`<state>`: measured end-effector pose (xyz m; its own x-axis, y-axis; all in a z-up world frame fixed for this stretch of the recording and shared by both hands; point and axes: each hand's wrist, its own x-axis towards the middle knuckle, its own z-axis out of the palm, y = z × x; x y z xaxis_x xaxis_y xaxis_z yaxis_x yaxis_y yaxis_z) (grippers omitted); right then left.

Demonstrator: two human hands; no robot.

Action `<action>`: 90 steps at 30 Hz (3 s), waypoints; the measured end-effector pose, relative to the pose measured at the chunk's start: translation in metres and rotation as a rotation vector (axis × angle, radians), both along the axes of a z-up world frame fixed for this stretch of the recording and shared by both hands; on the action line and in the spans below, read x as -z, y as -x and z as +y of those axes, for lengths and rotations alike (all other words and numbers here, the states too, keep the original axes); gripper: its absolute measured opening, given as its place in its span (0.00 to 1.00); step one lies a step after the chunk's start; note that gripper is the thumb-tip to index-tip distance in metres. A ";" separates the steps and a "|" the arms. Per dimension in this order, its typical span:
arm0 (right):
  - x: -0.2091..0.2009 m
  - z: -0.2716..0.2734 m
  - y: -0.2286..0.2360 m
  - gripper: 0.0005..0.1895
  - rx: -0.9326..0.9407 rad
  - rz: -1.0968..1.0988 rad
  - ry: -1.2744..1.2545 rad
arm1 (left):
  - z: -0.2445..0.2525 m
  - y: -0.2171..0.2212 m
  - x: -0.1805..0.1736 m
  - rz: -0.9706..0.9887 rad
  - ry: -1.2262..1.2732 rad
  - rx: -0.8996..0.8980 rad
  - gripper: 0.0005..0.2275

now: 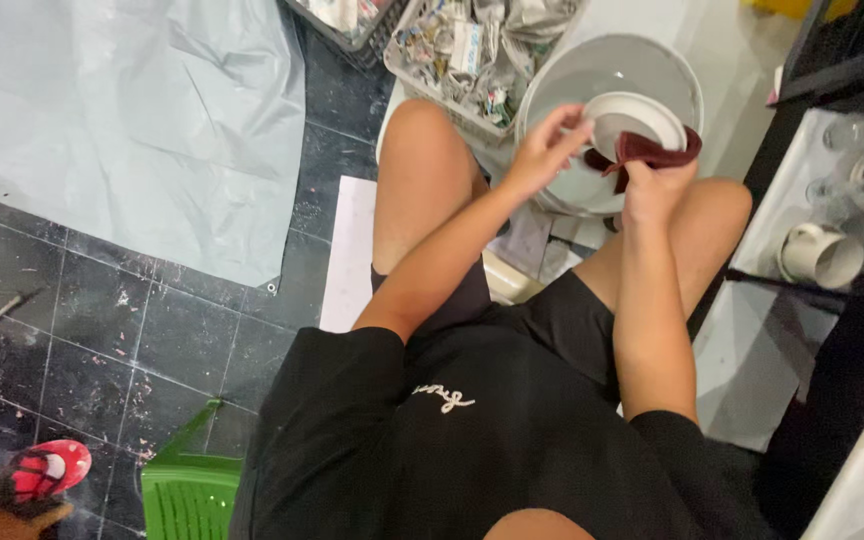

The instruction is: The person sits on a low stool and wipes various glassware and ceramic dishes with a maroon cloth. They handle a tall glass, a small glass, and a small bowl, wiping each item and placing them on a nearby shelf. The person occasionally dips the cloth into a bucket of water to rinse it.

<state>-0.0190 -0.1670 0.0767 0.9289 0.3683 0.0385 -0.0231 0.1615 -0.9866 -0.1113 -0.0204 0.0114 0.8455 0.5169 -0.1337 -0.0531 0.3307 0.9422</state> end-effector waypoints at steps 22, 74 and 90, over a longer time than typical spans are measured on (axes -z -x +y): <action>-0.024 0.021 0.035 0.51 -0.567 -0.764 0.494 | -0.006 0.008 0.064 -0.190 0.637 0.169 0.32; -0.031 0.022 0.052 0.41 -0.540 -0.748 0.320 | -0.013 -0.004 0.028 -0.422 0.561 0.163 0.36; -0.050 0.024 0.057 0.35 -0.499 -0.747 0.284 | -0.014 0.003 0.025 -0.408 0.530 0.247 0.39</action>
<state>-0.0760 -0.1435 0.1268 0.4323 0.8041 0.4082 0.6295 0.0550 -0.7750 -0.1145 -0.0346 -0.0136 0.9658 0.2566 0.0380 -0.2315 0.7865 0.5725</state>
